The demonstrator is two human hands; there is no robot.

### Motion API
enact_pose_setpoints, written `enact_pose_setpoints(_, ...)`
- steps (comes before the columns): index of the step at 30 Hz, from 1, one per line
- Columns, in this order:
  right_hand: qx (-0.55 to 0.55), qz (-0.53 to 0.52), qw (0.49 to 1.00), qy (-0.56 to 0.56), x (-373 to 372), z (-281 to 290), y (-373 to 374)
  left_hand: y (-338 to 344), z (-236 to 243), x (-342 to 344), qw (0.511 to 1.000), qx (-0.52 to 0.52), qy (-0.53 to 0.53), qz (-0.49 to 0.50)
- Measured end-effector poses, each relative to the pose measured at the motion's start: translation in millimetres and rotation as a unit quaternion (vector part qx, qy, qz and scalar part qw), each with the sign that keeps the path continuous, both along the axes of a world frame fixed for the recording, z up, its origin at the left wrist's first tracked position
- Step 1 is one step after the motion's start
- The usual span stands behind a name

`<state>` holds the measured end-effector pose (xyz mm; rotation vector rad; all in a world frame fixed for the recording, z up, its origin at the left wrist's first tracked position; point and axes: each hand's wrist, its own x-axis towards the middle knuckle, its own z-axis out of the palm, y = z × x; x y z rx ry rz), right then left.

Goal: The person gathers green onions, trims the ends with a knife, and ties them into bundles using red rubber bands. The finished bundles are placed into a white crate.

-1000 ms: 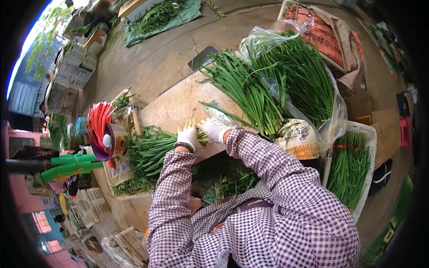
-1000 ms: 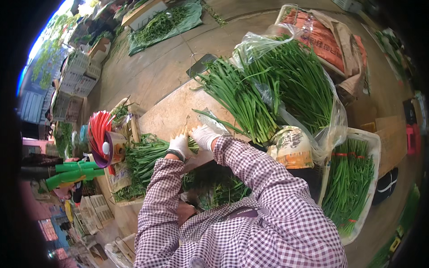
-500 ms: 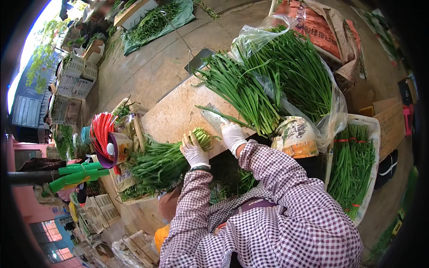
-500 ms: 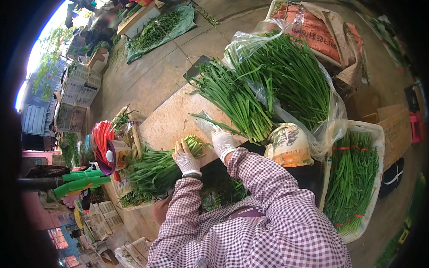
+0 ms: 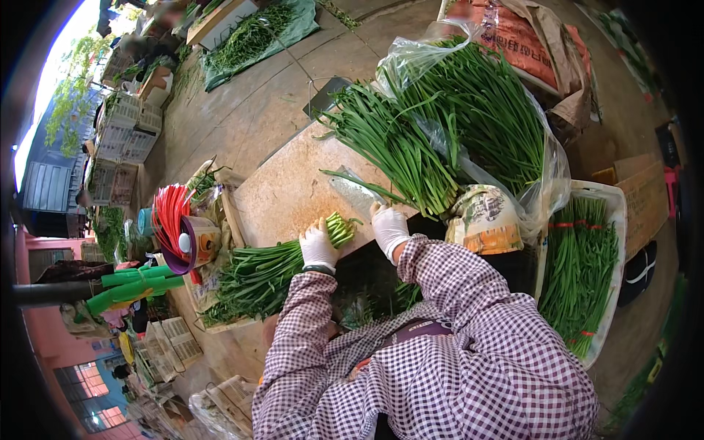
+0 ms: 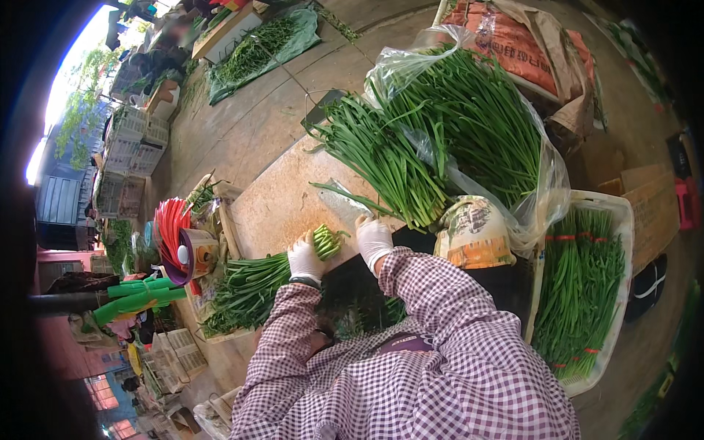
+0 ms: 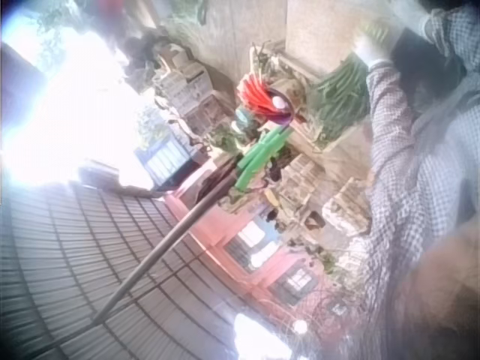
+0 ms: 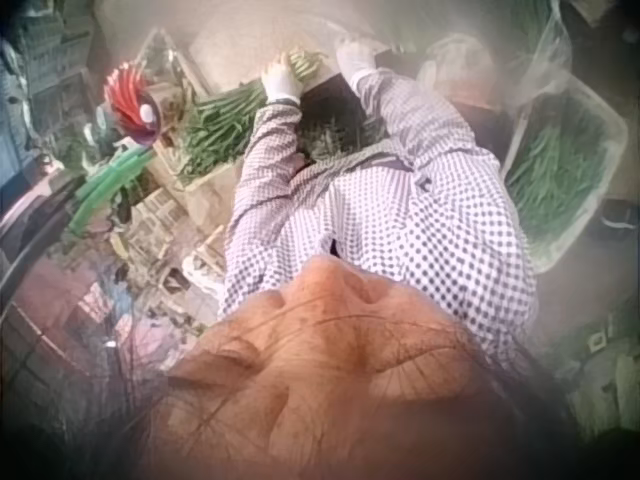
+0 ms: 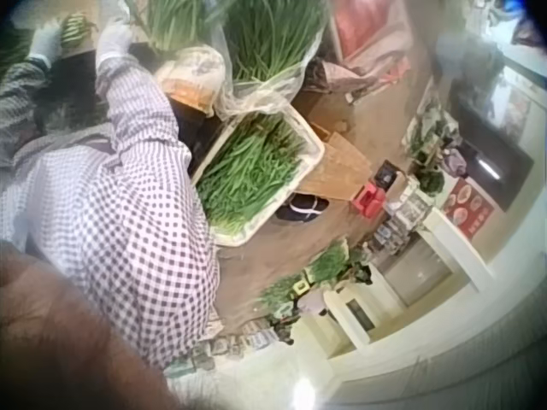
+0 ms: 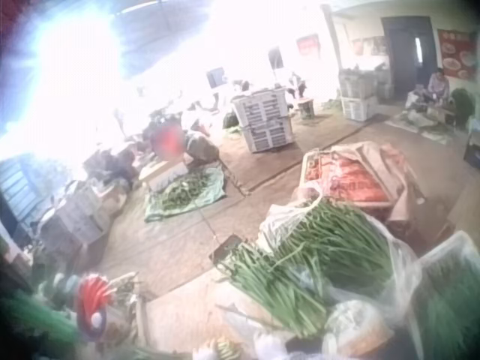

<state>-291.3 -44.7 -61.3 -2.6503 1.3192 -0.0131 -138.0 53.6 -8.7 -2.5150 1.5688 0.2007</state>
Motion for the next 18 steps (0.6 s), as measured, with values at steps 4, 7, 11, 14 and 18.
enact_pose_setpoints(4, 0.104, -0.024, 0.982, -0.155, -8.4, 20.2, -8.8, -3.9, -32.8, 16.6, 0.994, -0.022, -0.094, 0.049)
enact_pose_setpoints(7, 0.201, -0.058, 0.955, -0.208, -17.1, 30.1, -11.8, -22.5, -17.2, 9.5, 0.989, -0.045, -0.083, 0.117)
enact_pose_setpoints(11, 0.214, -0.01, 0.955, -0.205, -30.8, 50.9, -3.0, -23.0, 14.0, -4.7, 0.991, 0.026, -0.016, 0.13)
enact_pose_setpoints(14, 0.187, 0.032, 0.947, -0.257, -34.9, 55.3, 12.1, -46.9, 34.6, 5.9, 0.968, 0.165, 0.069, 0.178)
enact_pose_setpoints(18, 0.179, 0.068, 0.943, -0.272, -48.5, 63.2, 26.6, -48.2, 21.0, -3.6, 0.98, 0.131, 0.035, 0.145)
